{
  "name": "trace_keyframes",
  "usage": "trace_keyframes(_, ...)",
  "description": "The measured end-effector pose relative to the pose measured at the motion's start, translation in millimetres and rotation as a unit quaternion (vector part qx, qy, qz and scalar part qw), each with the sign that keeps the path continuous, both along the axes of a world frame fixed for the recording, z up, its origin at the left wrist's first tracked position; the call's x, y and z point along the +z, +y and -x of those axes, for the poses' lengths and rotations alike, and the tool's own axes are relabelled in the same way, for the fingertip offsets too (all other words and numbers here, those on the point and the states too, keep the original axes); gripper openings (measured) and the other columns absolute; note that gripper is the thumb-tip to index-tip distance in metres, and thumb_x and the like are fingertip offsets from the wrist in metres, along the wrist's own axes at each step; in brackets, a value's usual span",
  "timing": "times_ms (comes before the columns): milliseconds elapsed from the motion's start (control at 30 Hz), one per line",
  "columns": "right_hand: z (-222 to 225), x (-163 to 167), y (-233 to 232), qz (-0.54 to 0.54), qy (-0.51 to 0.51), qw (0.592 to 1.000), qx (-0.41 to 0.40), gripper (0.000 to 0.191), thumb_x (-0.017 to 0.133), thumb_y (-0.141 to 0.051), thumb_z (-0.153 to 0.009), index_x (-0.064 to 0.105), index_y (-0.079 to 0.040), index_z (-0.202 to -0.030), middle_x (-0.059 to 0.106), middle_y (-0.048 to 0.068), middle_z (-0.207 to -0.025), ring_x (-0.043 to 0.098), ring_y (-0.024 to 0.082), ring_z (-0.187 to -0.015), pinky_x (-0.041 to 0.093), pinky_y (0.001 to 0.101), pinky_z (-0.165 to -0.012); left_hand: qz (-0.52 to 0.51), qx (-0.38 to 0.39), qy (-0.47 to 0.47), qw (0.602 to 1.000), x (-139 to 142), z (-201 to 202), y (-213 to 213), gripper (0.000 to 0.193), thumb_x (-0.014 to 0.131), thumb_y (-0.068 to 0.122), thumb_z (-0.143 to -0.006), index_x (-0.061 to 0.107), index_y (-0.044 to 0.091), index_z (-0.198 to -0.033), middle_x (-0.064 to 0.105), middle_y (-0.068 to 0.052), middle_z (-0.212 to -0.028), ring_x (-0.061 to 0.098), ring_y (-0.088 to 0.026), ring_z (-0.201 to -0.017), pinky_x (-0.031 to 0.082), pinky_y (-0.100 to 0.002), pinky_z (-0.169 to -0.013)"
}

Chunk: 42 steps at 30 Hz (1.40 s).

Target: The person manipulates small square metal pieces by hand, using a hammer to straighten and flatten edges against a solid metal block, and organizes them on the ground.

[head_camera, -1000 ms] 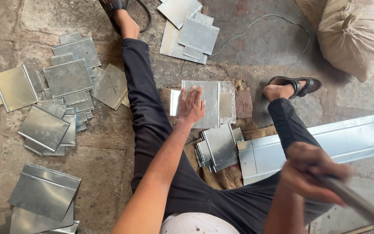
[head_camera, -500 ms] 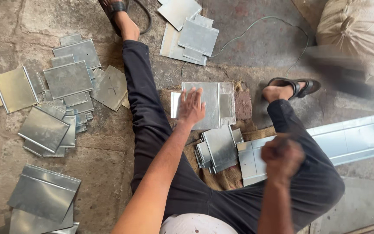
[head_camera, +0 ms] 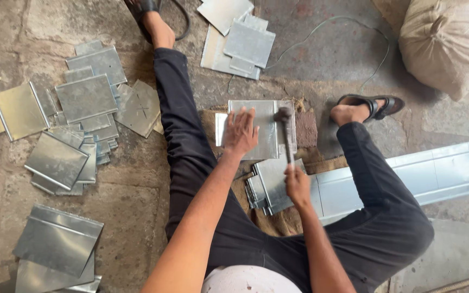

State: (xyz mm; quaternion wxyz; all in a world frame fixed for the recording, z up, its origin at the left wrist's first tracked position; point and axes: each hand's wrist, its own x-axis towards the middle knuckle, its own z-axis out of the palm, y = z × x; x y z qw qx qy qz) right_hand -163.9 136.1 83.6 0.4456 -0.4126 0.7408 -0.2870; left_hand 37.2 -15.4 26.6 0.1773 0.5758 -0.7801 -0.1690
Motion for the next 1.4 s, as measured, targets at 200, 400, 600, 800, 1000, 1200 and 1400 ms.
trace_keyframes(200, 29.8, 109.6, -10.1, 0.160, -0.180, 0.968, -0.068, 0.046, 0.042, -0.053, -0.112, 0.050, -0.010, -0.095, 0.041, -0.006, -0.066, 0.033, 0.004, -0.048, 0.022, 0.0229, -0.040, 0.019, -0.005, 0.006, 1.000, 5.2, -3.4, 3.7, 0.056, 0.061, 0.031, -0.096, 0.039, 0.011, -0.144, 0.054, -0.011, -0.146, 0.043, -0.030, -0.144, 0.023, -0.055, -0.124)
trace_keyframes(400, 58.3, 180.1, -7.4, 0.528, -0.172, 0.816, -0.161, 0.073, 0.033, -0.081, -0.096, 0.041, -0.009, -0.102, 0.039, 0.004, -0.056, 0.029, 0.012, -0.043, 0.027, 0.0288, -0.041, 0.032, -0.003, 0.019, 0.999, 8.7, -2.2, 7.0, 0.040, 0.064, 0.030, -0.093, 0.061, 0.017, -0.131, 0.056, -0.005, -0.147, 0.044, -0.028, -0.144, 0.024, -0.055, -0.123)
trace_keyframes(600, 42.2, 62.2, -18.2, 0.506, -0.001, 0.860, -0.068, 0.053, 0.037, -0.060, -0.103, 0.047, -0.009, -0.094, 0.046, 0.006, -0.067, 0.042, 0.017, -0.056, 0.037, 0.0323, -0.052, 0.037, 0.000, 0.023, 0.999, 12.0, -5.9, 7.2, 0.038, 0.066, 0.029, -0.092, 0.064, 0.017, -0.128, 0.056, -0.006, -0.147, 0.044, -0.028, -0.144, 0.025, -0.055, -0.123)
trace_keyframes(800, 8.6, 2.1, -12.2, -0.024, 0.019, 0.999, -0.010, 0.039, 0.051, -0.041, -0.102, 0.064, -0.008, -0.088, 0.056, -0.001, -0.065, 0.052, 0.013, -0.054, 0.042, 0.0311, -0.048, 0.049, -0.001, 0.031, 0.998, 14.3, -3.6, 4.1, 0.037, 0.066, 0.030, -0.091, 0.066, 0.016, -0.125, 0.057, -0.005, -0.147, 0.044, -0.028, -0.144, 0.025, -0.056, -0.123)
trace_keyframes(1000, 21.9, 124.2, -7.4, 0.210, -0.224, 0.951, -0.019, 0.051, 0.045, -0.055, -0.110, 0.055, -0.008, -0.094, 0.042, -0.002, -0.064, 0.035, 0.006, -0.045, 0.025, 0.0252, -0.038, -0.004, -0.027, -0.015, 1.000, 4.9, -4.9, 24.2, 0.041, 0.064, 0.035, -0.095, 0.061, 0.018, -0.132, 0.053, -0.007, -0.151, 0.041, -0.028, -0.145, 0.022, -0.056, -0.124)
trace_keyframes(1200, 37.7, 157.0, 6.8, 0.518, -0.259, 0.814, -0.047, 0.065, 0.046, -0.075, -0.097, 0.044, -0.010, -0.103, 0.045, 0.003, -0.057, 0.033, 0.007, -0.043, 0.028, 0.0248, -0.038, -0.057, -0.043, -0.052, 0.996, 2.9, -0.7, 20.1, 0.085, 0.064, 0.042, -0.089, 0.030, 0.012, -0.160, 0.035, -0.012, -0.161, 0.032, -0.029, -0.148, 0.019, -0.052, -0.122)
trace_keyframes(1400, 29.9, 11.2, 6.5, 0.330, -0.121, 0.936, -0.033, 0.034, 0.043, -0.031, -0.107, 0.054, -0.006, -0.088, 0.040, -0.001, -0.074, 0.034, 0.008, -0.064, 0.027, 0.0250, -0.054, -0.088, -0.024, -0.039, 0.995, 13.5, 2.0, 24.7, 0.082, 0.062, 0.038, -0.088, 0.029, 0.014, -0.160, 0.023, -0.005, -0.169, 0.023, -0.025, -0.155, 0.016, -0.050, -0.127)
